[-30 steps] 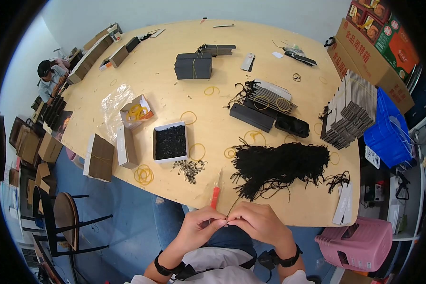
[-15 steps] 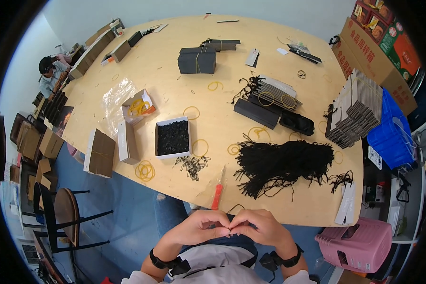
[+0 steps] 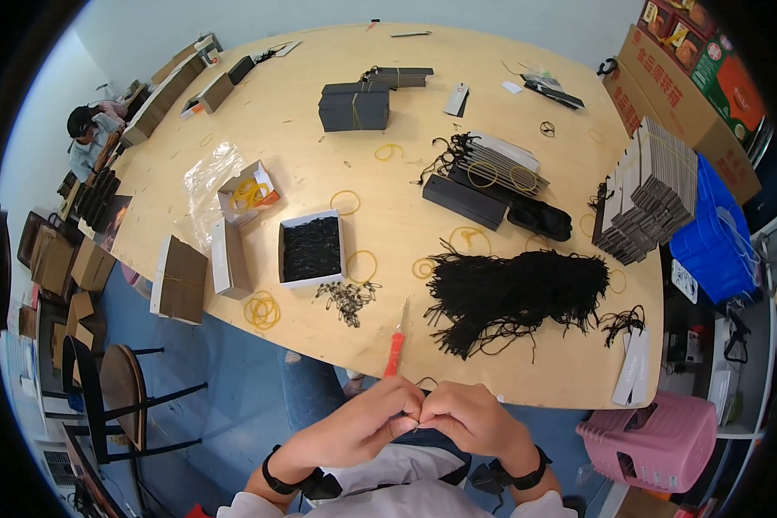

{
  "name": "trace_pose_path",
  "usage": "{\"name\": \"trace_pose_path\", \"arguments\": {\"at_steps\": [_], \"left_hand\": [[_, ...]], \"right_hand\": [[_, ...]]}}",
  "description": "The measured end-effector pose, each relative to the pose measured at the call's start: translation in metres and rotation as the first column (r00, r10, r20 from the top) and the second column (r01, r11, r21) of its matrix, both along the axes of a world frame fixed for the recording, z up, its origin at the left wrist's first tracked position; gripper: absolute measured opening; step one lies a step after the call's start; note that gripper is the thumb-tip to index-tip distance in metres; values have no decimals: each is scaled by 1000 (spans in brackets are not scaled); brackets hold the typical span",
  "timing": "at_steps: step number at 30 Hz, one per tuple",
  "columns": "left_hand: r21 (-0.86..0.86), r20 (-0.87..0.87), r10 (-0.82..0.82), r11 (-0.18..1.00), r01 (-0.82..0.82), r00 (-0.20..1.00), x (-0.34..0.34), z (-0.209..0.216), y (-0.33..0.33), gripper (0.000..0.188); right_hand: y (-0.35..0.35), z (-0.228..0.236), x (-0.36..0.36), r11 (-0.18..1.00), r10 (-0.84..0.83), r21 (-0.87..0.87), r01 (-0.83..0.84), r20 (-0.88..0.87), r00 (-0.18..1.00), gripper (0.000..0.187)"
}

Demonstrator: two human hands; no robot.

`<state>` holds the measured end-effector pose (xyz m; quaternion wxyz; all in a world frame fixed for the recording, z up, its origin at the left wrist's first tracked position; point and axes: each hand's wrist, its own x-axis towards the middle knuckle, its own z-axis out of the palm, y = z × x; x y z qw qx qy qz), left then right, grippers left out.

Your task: The recorder is assembling decorative items by attaching black tassels and metal fasteners to small white card components.

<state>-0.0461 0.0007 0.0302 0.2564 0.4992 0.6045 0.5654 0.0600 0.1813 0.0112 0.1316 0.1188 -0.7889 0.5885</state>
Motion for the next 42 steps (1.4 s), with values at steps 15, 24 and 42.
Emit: {"name": "trace_pose_path", "arguments": {"at_steps": [15,24,42], "left_hand": [[-110,-254,425,880,-463,869,13,8,16,17],[-158,-166,467,857,-491,868,16,-5,16,9],[-208,338,429,902,-378,838,31,-52,1,11]], "right_hand": [[-27,-23,5,840,-385,-334,428,190,903,12],[-23,-22,7,868,-370,-254,427,243,897,9],[-2,-6,0,945,-257,227,234,76,964,12]]}}
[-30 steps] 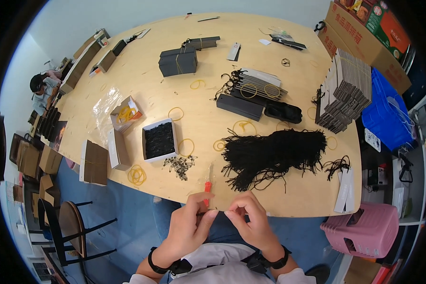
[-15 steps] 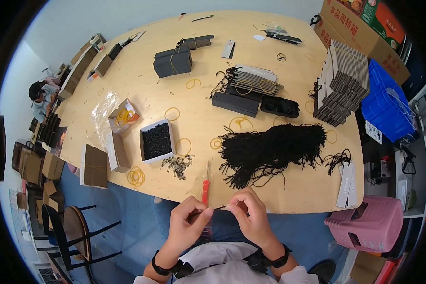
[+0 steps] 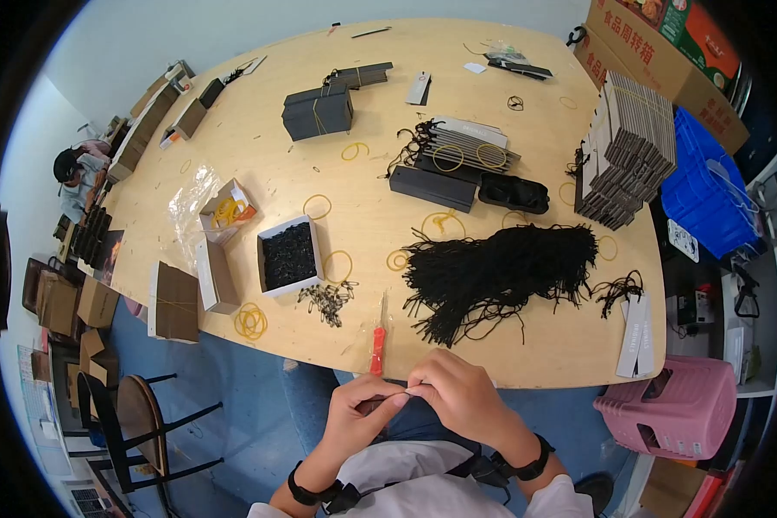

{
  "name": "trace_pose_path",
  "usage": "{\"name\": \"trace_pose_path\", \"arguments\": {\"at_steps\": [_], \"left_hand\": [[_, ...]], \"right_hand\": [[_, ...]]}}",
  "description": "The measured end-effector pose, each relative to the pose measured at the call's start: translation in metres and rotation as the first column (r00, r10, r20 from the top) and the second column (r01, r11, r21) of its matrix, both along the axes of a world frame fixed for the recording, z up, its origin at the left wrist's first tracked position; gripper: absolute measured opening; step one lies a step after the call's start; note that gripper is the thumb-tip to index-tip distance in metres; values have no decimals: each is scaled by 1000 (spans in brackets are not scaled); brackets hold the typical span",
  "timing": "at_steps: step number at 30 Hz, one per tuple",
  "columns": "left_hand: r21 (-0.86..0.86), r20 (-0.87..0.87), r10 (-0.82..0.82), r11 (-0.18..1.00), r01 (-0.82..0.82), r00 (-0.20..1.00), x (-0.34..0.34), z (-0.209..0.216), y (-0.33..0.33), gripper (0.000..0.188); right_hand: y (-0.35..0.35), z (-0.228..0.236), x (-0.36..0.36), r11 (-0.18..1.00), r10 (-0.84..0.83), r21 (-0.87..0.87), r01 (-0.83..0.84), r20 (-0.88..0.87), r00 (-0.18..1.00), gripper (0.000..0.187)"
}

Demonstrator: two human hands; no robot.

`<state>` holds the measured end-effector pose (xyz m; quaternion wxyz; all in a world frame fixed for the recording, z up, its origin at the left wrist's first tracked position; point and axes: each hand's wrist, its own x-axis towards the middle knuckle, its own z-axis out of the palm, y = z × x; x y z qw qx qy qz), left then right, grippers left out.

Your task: The recorder is assembling decorative items by attaching black tassels and metal fasteners to small white card components.

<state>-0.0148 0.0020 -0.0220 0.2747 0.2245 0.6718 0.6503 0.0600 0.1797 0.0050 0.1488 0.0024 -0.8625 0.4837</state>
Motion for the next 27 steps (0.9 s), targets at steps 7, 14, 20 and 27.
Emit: {"name": "trace_pose_path", "arguments": {"at_steps": [7,14,20,27], "left_hand": [[79,89,-151,986,144,985,-5,-5,-3,9],[220,495,-248,963,156,833,-9,2,-4,14],[298,567,-329,937,185,755,-15,2,-7,12],[362,704,-320,930,67,634,-12,3,-12,10]], "right_hand": [[-5,0,2,819,134,-574,24,230,964,4],[-6,-2,2,857,148,-514,27,296,944,6],[-14,-8,5,925,122,-377,-39,198,973,10],[-19,-6,7,901,156,-430,-55,204,966,11]]}}
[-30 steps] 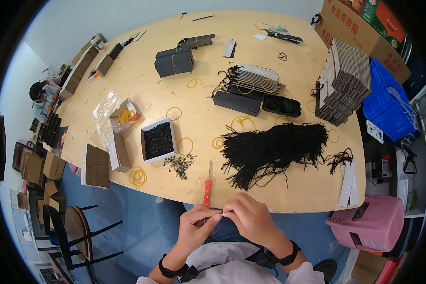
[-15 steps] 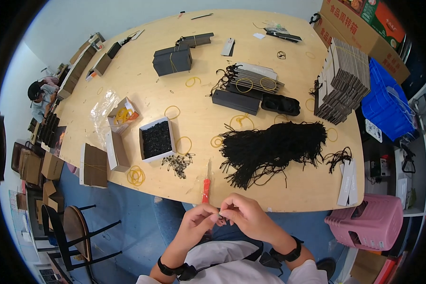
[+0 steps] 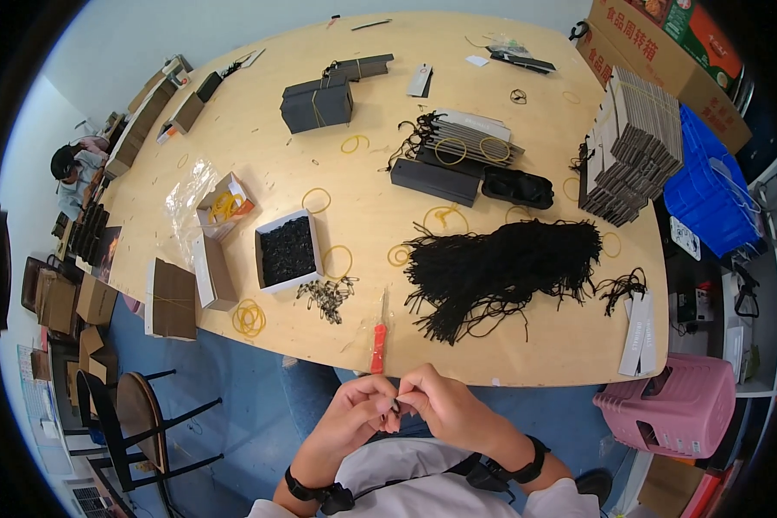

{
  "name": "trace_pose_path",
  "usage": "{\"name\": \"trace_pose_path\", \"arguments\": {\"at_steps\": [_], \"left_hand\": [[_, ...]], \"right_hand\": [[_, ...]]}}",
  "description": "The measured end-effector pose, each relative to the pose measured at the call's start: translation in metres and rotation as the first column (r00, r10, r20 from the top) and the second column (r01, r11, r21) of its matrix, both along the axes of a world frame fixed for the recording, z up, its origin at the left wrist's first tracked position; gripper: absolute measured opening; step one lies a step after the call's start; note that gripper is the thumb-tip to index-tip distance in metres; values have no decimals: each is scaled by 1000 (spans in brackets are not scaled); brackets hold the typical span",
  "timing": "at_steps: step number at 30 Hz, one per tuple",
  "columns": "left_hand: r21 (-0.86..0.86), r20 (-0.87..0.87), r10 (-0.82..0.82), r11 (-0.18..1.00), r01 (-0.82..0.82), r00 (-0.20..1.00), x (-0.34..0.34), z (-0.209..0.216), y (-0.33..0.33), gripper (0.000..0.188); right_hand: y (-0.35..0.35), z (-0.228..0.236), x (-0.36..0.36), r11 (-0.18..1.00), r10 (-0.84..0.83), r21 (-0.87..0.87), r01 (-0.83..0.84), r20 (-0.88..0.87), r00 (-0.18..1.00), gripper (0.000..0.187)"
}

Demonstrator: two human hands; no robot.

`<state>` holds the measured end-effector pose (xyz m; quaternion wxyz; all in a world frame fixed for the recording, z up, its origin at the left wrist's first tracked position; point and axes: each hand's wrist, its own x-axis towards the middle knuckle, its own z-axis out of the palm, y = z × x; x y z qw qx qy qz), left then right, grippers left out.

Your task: The recorder is assembling decorative items by attaching black tassels and metal fasteners to small white card components.

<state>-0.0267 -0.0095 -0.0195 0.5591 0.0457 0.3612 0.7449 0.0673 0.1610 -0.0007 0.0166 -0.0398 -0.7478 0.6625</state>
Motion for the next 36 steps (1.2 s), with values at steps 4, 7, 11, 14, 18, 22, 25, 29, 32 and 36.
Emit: {"name": "trace_pose_path", "arguments": {"at_steps": [4,7,11,14,18,22,25,29,32,36], "left_hand": [[-17,-80,-5,1000,3,997,1,4,0,13],[-107,-223,7,994,-32,975,3,13,-1,12],[-153,-372,42,983,-106,927,8,24,1,12],[-136,-439,13,987,-81,898,10,14,-2,17],[-169,-509,43,974,-148,860,14,19,1,17],[-216,-714,22,944,-249,700,19,15,5,13],[-233,-863,-25,907,-352,505,20,19,10,10],[-241,-967,-174,861,-448,185,18,24,13,6],[-199,-973,-122,874,-442,198,18,20,12,6],[-262,-914,-103,887,-379,391,15,24,9,6]], "right_hand": [[-3,-3,1,969,-5,242,51,-189,982,13],[-3,5,0,925,17,373,73,-231,973,19],[-1,14,-1,851,72,519,85,-275,959,21],[-1,17,1,784,66,605,138,-302,951,23],[2,11,0,829,37,536,159,-336,941,23],[2,12,0,831,24,534,154,-311,950,19],[0,15,-2,759,26,624,186,-315,949,16],[-3,10,-5,748,-34,616,245,-333,942,15],[-3,11,-5,723,-11,659,209,-291,957,15],[-2,13,-7,737,18,660,147,-237,971,14]]}}
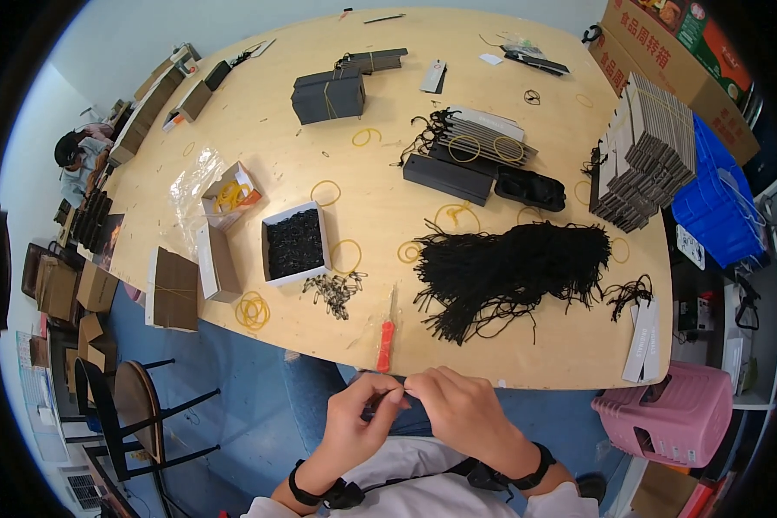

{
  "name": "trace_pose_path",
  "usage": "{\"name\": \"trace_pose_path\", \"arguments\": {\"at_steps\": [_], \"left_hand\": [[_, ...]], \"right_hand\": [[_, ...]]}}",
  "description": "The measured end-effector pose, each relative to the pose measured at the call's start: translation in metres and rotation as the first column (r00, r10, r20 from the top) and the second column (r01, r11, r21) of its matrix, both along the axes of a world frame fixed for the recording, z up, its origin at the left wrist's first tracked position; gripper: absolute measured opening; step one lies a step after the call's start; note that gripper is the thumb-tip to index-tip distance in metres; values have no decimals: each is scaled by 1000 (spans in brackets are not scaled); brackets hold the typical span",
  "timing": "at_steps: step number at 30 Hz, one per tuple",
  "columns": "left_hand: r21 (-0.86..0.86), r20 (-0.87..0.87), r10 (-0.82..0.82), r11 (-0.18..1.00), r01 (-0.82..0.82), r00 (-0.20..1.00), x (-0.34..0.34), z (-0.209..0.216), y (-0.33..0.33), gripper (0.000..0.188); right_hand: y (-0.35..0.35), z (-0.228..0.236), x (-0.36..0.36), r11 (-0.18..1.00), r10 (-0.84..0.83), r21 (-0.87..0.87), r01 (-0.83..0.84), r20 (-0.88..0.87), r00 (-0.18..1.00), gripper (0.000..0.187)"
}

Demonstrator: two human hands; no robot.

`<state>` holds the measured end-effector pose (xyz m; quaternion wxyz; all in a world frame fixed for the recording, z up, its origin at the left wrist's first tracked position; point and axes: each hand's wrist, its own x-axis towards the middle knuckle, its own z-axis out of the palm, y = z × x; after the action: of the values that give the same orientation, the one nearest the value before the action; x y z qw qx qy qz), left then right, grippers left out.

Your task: The recorder is assembling decorative items by attaching black tassels and metal fasteners to small white card components.

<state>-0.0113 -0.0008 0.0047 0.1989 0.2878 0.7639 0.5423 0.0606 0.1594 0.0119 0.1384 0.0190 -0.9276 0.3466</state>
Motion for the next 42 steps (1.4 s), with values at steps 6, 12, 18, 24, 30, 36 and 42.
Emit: {"name": "trace_pose_path", "arguments": {"at_steps": [6,12,18,24,30,36,42], "left_hand": [[329,664,-211,944,-27,717,-10,-4,-10,12],[370,786,-286,928,-46,547,-12,-10,-15,12],[419,761,-259,896,-146,595,-5,-7,-12,12],[399,748,-233,906,-141,621,-2,-8,-11,12],[326,756,-88,910,-256,649,6,-13,-4,8],[200,728,-12,960,-196,686,4,-13,-7,7],[206,767,-32,958,-198,641,7,-17,-11,11]], "right_hand": [[2,-3,3,939,57,-341,-39,40,998,13],[1,2,3,991,67,-106,-76,-91,994,19],[1,0,3,997,83,13,-82,-196,977,35],[4,-3,5,994,108,32,-105,-169,980,35],[6,-7,5,979,130,182,-94,-203,971,33],[9,-12,7,978,142,179,-104,-211,967,30],[11,-14,10,991,132,8,-134,-205,970,32]]}}
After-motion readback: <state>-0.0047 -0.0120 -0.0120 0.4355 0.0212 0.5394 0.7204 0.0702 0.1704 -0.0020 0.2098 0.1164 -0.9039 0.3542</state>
